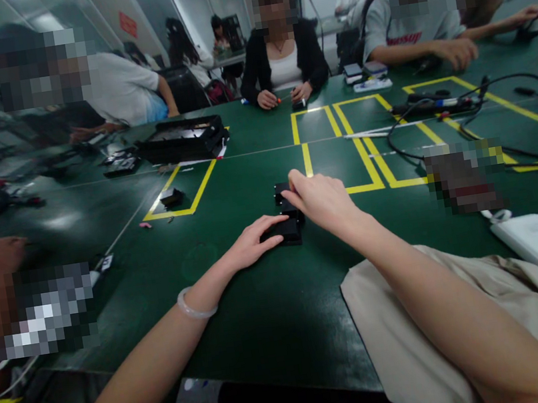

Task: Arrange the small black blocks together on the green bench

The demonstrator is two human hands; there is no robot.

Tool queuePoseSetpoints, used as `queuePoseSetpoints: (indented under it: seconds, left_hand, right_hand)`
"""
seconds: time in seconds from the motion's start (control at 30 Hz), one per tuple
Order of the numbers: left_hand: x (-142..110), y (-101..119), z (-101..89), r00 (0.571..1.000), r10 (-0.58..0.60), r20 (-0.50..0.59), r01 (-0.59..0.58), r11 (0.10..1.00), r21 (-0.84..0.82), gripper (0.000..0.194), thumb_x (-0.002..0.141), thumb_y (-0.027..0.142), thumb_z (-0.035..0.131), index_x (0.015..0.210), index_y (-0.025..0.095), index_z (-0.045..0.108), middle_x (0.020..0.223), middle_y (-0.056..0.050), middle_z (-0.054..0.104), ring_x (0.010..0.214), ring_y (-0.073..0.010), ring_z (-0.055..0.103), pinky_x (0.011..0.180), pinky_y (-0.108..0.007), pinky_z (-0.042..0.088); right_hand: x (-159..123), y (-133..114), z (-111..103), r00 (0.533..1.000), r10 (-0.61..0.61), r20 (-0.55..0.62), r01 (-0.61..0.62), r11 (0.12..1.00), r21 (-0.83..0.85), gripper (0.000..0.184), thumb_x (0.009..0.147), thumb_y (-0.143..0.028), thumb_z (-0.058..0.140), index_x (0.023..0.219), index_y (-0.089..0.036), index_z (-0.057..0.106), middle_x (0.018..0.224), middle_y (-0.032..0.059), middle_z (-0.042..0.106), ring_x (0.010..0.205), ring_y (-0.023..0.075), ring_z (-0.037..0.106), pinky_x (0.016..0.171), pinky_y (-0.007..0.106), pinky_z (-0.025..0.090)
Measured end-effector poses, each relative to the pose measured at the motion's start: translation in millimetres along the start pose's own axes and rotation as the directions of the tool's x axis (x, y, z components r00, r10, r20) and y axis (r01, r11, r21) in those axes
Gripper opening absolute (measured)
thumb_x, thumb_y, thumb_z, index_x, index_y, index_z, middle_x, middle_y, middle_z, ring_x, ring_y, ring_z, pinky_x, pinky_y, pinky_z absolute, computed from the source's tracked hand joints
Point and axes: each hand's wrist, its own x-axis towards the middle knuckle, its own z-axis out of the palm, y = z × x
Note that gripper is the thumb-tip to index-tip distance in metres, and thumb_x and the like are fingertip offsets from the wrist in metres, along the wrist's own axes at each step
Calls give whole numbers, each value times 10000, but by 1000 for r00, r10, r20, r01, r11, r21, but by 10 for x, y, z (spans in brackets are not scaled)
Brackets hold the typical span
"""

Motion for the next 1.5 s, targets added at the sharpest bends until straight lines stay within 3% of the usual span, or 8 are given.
queuePoseSetpoints:
  seconds: [0.23,0.5,0.7,0.9,1.1,1.33,1.5]
  left_hand:
    - [2,-1,0,1000,3,-2,-3,1000,-11,437,931,385,495,1353,278,459,1168,-66,559,1078,-231,524,942,-352,402]
    - [2,14,-11,1000,-8,5,8,1000,-5,439,934,397,483,1356,278,456,1178,-66,553,1084,-234,522,944,-357,402]
    - [-1,15,-7,1000,-20,8,20,1000,-13,436,932,390,488,1353,282,458,1180,-66,556,1085,-233,523,942,-360,406]
    - [0,15,-3,1000,-13,-2,13,1000,-5,431,935,394,488,1352,286,458,1164,-57,557,1076,-218,527,931,-337,407]
    - [5,26,-10,1000,-6,-2,6,1000,-4,407,957,394,438,1345,272,468,1152,-62,560,1078,-216,529,939,-342,402]
    - [9,31,-21,1000,-23,11,23,1000,-2,407,957,399,430,1343,274,471,1186,-66,563,1091,-229,525,949,-365,403]
    - [8,32,-14,1000,-28,3,28,1000,-1,409,953,400,435,1342,277,473,1204,-63,560,1108,-230,519,970,-368,395]
  right_hand:
    - [-12,28,-42,996,-66,57,58,989,136,201,912,-322,371,1063,-219,455,797,38,648,669,189,570,528,272,270]
    - [-18,-13,-80,998,-22,57,23,1000,-10,269,941,-415,329,966,-224,517,812,66,662,696,214,581,526,285,243]
    - [-34,0,-113,995,-40,96,35,998,57,229,915,-329,356,1081,-228,476,835,47,669,677,199,574,535,284,269]
    - [-27,-4,-77,998,-31,58,30,999,19,239,933,-413,350,938,-230,504,792,52,656,696,211,584,525,281,245]
    - [-11,44,-84,996,-38,87,28,993,112,209,920,-348,367,1061,-230,466,833,43,663,703,204,585,527,273,265]
    - [-8,18,-71,999,-16,50,15,999,36,249,930,-426,365,897,-224,509,778,49,649,708,211,586,516,277,237]
    - [1,41,-60,998,-19,66,13,996,90,189,919,-342,378,1025,-222,479,814,48,650,690,194,577,522,274,271]
